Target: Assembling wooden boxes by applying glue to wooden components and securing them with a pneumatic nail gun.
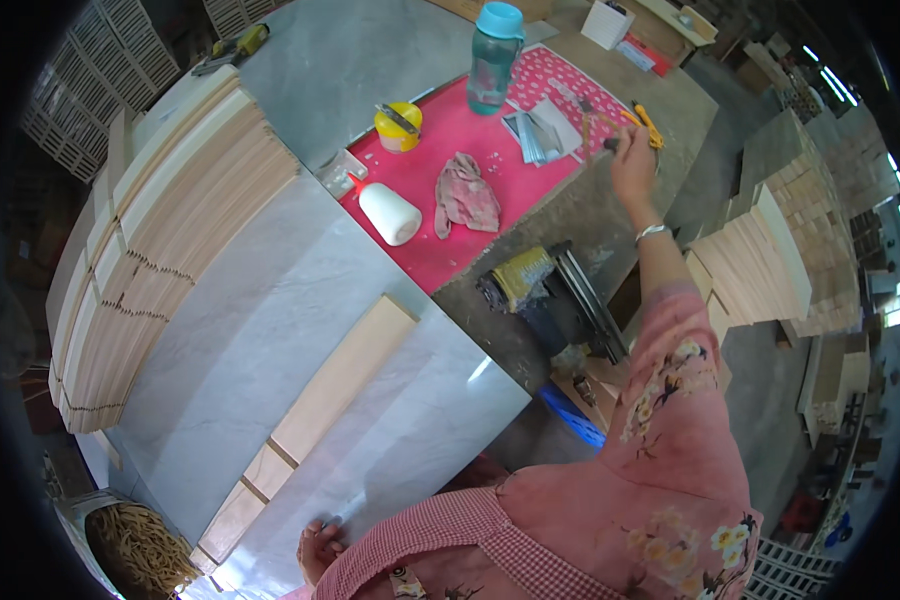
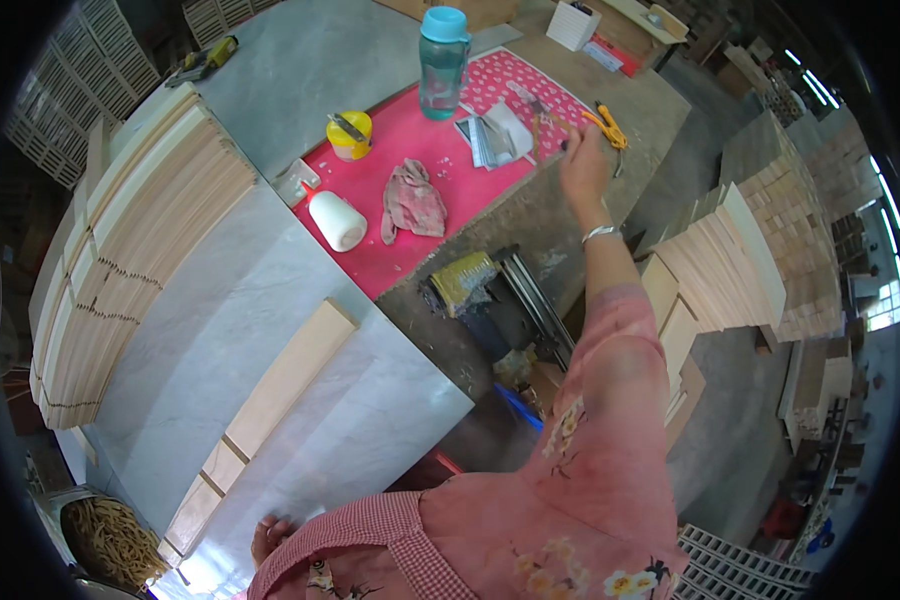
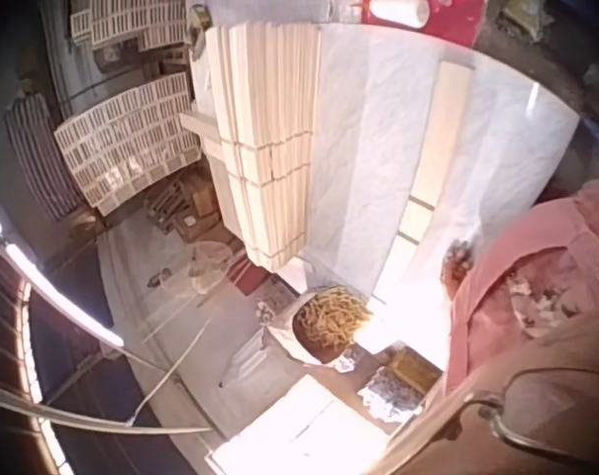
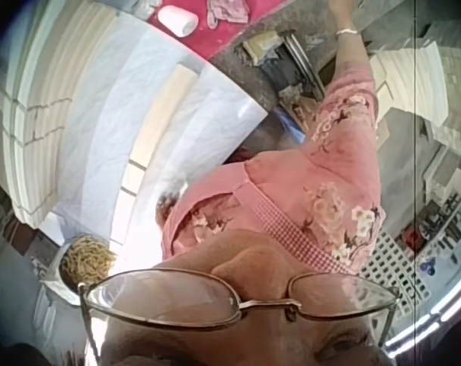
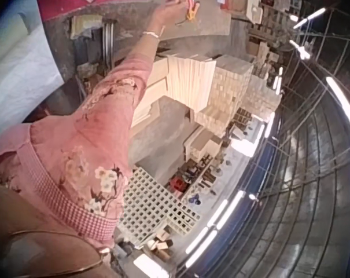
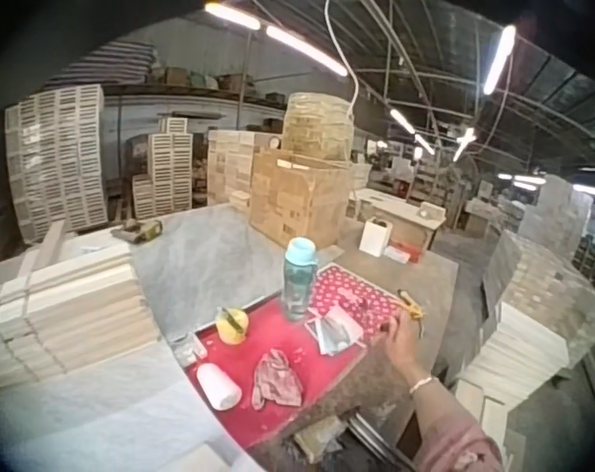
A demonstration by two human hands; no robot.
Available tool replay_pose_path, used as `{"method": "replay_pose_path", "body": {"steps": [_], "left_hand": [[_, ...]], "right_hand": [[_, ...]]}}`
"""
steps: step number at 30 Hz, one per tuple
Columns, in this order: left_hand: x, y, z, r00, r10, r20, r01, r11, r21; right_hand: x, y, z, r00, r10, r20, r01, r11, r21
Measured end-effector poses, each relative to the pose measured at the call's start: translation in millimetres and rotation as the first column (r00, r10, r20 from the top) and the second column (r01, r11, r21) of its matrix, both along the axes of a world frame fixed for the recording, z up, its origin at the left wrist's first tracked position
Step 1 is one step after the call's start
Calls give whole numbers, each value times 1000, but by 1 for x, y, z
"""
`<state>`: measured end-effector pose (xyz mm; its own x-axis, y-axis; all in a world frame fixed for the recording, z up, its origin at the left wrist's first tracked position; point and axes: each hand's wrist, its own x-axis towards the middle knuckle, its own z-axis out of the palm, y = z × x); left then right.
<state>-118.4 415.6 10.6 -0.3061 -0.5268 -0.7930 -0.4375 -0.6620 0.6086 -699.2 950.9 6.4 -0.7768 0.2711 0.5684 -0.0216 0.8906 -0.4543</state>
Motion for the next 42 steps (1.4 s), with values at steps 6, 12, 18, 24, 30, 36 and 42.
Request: {"method": "replay_pose_path", "body": {"steps": [6,12,18,24,30,36,42], "left_hand": [[-7,-4,-8,1000,17,16,-18,1000,11],[-2,1,4,1000,29,8,-29,1000,5],[-6,6,6,993,79,-90,-77,997,31],[-4,13,19,967,40,-252,-26,998,59],[6,10,32,951,10,-308,8,998,55],[21,9,27,936,39,-350,-22,998,52],[17,19,27,930,-94,-356,89,996,-31]], "right_hand": [[39,68,-34,880,-370,298,203,860,468],[189,-94,42,834,298,465,-325,945,-22],[273,-138,8,788,318,528,-438,891,118],[252,-116,4,778,358,517,-486,864,134],[162,-61,-5,844,50,535,-276,895,351],[112,-102,37,937,204,284,-329,788,520],[68,-217,-23,832,294,471,-481,805,347]]}}
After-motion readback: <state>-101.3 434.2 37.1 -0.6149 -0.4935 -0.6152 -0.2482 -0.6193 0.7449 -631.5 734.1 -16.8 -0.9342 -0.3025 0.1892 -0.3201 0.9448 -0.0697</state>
